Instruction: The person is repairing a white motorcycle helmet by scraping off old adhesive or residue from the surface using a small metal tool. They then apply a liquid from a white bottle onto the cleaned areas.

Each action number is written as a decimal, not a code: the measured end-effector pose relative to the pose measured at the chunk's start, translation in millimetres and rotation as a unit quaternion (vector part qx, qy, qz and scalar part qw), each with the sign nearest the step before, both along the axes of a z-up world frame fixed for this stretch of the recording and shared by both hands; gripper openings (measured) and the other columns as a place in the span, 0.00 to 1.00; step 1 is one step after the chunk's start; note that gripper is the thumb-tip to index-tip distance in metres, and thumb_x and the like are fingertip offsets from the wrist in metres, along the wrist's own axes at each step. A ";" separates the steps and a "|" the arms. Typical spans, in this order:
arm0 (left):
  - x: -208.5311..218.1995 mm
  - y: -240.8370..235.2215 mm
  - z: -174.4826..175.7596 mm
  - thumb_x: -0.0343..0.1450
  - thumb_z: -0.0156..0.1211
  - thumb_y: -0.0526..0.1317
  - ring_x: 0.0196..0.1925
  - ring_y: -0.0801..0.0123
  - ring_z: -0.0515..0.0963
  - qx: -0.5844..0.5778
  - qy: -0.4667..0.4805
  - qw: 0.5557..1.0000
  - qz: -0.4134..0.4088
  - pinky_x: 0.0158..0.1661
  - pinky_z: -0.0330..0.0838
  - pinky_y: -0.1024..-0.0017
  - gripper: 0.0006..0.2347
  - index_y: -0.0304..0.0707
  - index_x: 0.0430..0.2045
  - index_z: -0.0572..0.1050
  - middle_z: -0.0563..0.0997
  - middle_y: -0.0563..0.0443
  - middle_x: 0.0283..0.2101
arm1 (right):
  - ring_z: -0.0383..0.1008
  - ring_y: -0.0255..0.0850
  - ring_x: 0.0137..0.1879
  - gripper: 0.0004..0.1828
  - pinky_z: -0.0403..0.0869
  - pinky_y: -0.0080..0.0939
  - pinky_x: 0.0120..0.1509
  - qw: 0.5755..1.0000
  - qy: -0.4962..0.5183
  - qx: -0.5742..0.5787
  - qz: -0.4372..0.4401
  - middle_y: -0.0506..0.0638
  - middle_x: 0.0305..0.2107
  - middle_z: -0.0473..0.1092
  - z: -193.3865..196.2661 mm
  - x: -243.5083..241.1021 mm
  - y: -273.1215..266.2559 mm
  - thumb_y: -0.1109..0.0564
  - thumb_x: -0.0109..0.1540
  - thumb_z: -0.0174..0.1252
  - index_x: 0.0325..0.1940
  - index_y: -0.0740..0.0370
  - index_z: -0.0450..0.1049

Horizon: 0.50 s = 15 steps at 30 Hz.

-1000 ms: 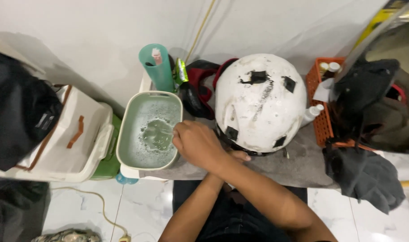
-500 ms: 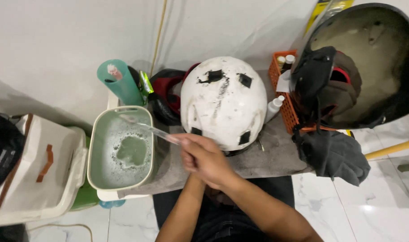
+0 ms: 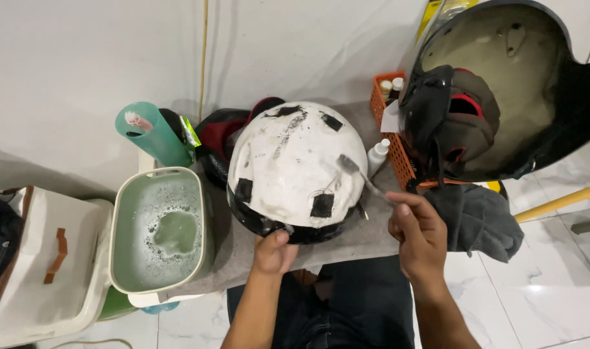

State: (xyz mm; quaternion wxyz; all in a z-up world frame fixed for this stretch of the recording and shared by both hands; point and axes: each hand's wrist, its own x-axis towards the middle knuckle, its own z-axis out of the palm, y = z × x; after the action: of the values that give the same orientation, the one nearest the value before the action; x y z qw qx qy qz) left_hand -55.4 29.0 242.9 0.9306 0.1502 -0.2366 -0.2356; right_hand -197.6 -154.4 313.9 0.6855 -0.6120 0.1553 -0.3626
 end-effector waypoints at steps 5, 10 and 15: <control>-9.8 8.2 37.3 0.66 0.50 0.29 0.60 0.53 0.76 0.046 -0.016 0.998 0.027 0.66 0.61 0.38 0.26 0.37 0.64 0.67 0.79 0.41 0.57 | 0.59 0.33 0.24 0.11 0.62 0.32 0.29 0.988 0.002 -0.139 -0.062 0.48 0.15 0.59 2.0 -0.2 5.6 0.61 0.67 0.56 0.48 0.72 0.78; -22.1 2.1 27.5 0.71 0.68 0.38 0.76 0.50 0.60 0.041 -0.013 0.998 0.053 0.73 0.55 0.49 0.38 0.38 0.75 0.50 0.61 0.43 0.74 | 0.66 0.30 0.29 0.06 0.64 0.28 0.32 0.968 -0.021 -0.246 -0.042 0.44 0.28 0.71 -16.3 -4.9 -0.1 0.58 0.67 0.58 0.45 0.61 0.76; -27.3 -0.7 23.7 0.71 0.69 0.40 0.76 0.50 0.59 0.062 0.003 0.996 0.064 0.73 0.54 0.49 0.38 0.39 0.74 0.51 0.60 0.44 0.74 | 0.56 0.28 0.23 0.05 0.56 0.30 0.27 0.960 -0.009 -0.270 -0.075 0.41 0.21 0.64 -23.5 -3.0 -4.3 0.55 0.68 0.56 0.41 0.59 0.74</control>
State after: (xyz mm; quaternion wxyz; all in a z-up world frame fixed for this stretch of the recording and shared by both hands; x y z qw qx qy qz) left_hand -82.6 28.3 266.6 0.9333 0.2215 -0.2091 -0.1905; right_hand -200.7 -158.7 290.4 0.4673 -0.7572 0.0909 -0.4473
